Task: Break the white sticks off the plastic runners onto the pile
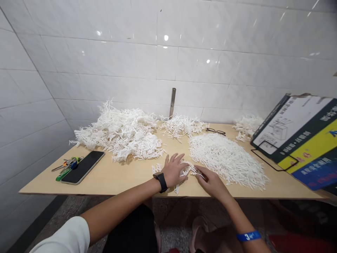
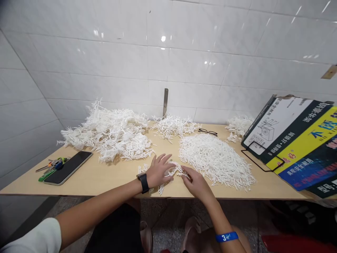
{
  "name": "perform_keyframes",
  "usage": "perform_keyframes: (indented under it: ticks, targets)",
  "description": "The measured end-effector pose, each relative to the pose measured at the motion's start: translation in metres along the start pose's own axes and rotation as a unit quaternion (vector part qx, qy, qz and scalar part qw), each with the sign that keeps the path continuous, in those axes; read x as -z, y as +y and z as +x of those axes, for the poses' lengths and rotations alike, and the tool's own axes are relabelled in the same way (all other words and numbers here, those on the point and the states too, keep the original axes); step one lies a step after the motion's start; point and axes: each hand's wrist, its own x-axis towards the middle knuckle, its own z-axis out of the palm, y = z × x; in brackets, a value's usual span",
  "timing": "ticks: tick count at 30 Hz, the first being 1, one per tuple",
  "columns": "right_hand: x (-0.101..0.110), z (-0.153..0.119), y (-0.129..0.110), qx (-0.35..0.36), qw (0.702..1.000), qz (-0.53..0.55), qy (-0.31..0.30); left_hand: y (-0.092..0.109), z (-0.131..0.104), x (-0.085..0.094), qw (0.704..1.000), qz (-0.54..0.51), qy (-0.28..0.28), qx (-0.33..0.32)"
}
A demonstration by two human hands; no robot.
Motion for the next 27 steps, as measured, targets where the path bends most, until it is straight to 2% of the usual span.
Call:
perform_keyframes:
  ticks: [4,6,8,10,13,19,21,23,27]
  targets:
    - [0.002,0.001,-0.003,-0.029,1.000,0.007,0.004,0.001,0.028,0.012,0.993,0.071,-0.014,-0.090]
    - [0.002,0.002,-0.005,-0.050,0.999,0.020,0.007,-0.002,0.043,0.011,0.986,0.077,-0.029,-0.143]
    - [0.000,0.003,-0.006,-0.075,0.996,0.036,0.025,-0.007,0.052,0.004,0.983,0.068,-0.047,-0.166]
    - [-0.002,0.004,-0.008,-0.098,0.993,0.049,0.054,-0.014,0.054,-0.005,0.981,0.038,-0.061,-0.181]
    - [-0.005,0.003,-0.011,-0.121,0.986,0.063,0.092,-0.024,0.049,-0.012,0.981,-0.001,-0.046,-0.188]
    - [0.002,0.001,-0.021,-0.129,0.981,0.030,0.138,-0.025,0.049,-0.011,0.975,-0.084,-0.014,-0.206]
    - [0.005,0.000,-0.022,-0.141,0.982,0.011,0.127,-0.024,0.051,-0.011,0.972,-0.075,-0.001,-0.222]
    - [0.006,-0.001,-0.022,-0.152,0.984,0.011,0.089,-0.023,0.051,-0.012,0.970,-0.059,0.000,-0.235]
    - [0.003,0.001,-0.023,-0.141,0.990,0.010,0.022,-0.025,0.051,-0.014,0.967,-0.054,-0.029,-0.247]
